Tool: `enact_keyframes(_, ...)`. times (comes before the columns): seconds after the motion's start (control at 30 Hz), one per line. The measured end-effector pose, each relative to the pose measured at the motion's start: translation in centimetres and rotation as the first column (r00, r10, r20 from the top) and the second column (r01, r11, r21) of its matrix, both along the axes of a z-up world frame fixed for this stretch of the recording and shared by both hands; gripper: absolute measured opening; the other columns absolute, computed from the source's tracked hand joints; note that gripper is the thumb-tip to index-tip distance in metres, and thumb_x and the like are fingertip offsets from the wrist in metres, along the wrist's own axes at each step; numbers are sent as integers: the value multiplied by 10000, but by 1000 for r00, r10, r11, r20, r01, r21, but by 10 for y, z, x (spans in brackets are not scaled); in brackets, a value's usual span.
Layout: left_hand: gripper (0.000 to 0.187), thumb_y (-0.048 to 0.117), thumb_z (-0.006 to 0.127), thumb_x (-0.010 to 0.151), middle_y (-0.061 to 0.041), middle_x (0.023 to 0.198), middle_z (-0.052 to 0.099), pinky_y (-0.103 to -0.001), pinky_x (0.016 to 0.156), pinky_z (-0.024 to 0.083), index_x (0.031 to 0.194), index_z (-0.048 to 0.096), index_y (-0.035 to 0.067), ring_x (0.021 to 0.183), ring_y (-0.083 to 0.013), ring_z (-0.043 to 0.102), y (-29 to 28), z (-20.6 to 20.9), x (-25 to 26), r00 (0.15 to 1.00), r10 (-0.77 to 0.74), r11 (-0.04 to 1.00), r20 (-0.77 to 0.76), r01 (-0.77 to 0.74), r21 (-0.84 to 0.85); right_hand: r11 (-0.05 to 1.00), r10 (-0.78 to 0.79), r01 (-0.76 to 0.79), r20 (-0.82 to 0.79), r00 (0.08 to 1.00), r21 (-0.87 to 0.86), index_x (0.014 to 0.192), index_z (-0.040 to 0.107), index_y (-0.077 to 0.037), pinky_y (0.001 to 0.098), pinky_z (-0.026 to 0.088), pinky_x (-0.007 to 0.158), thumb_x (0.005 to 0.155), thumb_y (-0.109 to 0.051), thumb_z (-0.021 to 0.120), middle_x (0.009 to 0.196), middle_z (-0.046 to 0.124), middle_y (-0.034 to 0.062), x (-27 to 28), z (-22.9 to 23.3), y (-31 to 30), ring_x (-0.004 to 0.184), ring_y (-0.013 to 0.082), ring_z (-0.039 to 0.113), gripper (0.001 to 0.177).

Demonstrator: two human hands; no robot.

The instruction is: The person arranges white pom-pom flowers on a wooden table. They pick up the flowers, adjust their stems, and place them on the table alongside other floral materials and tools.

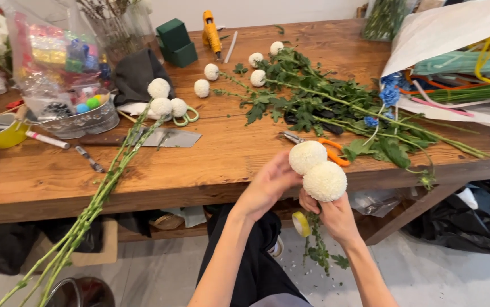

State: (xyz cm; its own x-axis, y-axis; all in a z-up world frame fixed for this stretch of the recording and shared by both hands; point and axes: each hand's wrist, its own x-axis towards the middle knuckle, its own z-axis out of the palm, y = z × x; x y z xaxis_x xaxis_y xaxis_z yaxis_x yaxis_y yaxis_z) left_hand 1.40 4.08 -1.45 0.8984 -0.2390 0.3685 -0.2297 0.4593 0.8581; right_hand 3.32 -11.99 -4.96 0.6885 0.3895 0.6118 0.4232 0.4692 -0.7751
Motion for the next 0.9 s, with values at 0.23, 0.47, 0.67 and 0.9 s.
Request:
enact_keyframes(0.23, 646, 391, 555, 1025, -122, 1433, 545, -326, 1033, 490, 1537, 364, 45, 1249, -162, 582, 6, 20, -11, 1000, -20, 970, -21, 15, -245, 998, 26, -24, 34, 999, -56, 655, 469, -60, 258, 395, 560, 1090, -224, 376, 508, 416, 9, -6, 7, 12, 502, 126, 392, 474)
enact_keyframes(0.47, 489, 206, 623, 1014, -111, 1326, 603, -324, 1013, 516, 1458, 509, 36, 1170, -143, 596, 9, 25, -12, 992, 117, 985, 49, -109, -132, 996, 9, -3, 58, 998, -89, 679, 493, -50, 285, 412, 576, 1091, -214, 373, 523, 411, 19, -16, 16, 21, 504, 148, 441, 460)
enact_keyframes(0.67, 464, 197, 649, 996, -84, 1338, 615, -297, 1033, 506, 1420, 555, 35, 1195, -116, 589, 23, 28, -5, 982, 173, 983, 70, -168, -79, 996, 33, -32, 16, 999, -81, 705, 513, -19, 276, 402, 584, 1083, -209, 367, 507, 403, 24, -3, 11, 34, 507, 157, 414, 447)
enact_keyframes(0.9, 405, 274, 636, 1005, -62, 1312, 628, -339, 1058, 470, 1352, 625, 64, 1218, -125, 555, 38, 36, 22, 940, 320, 944, 121, -327, 43, 998, 57, -57, -32, 998, -3, 741, 481, -24, 258, 373, 587, 1095, -220, 390, 544, 376, 5, 9, 29, 54, 537, 129, 385, 415)
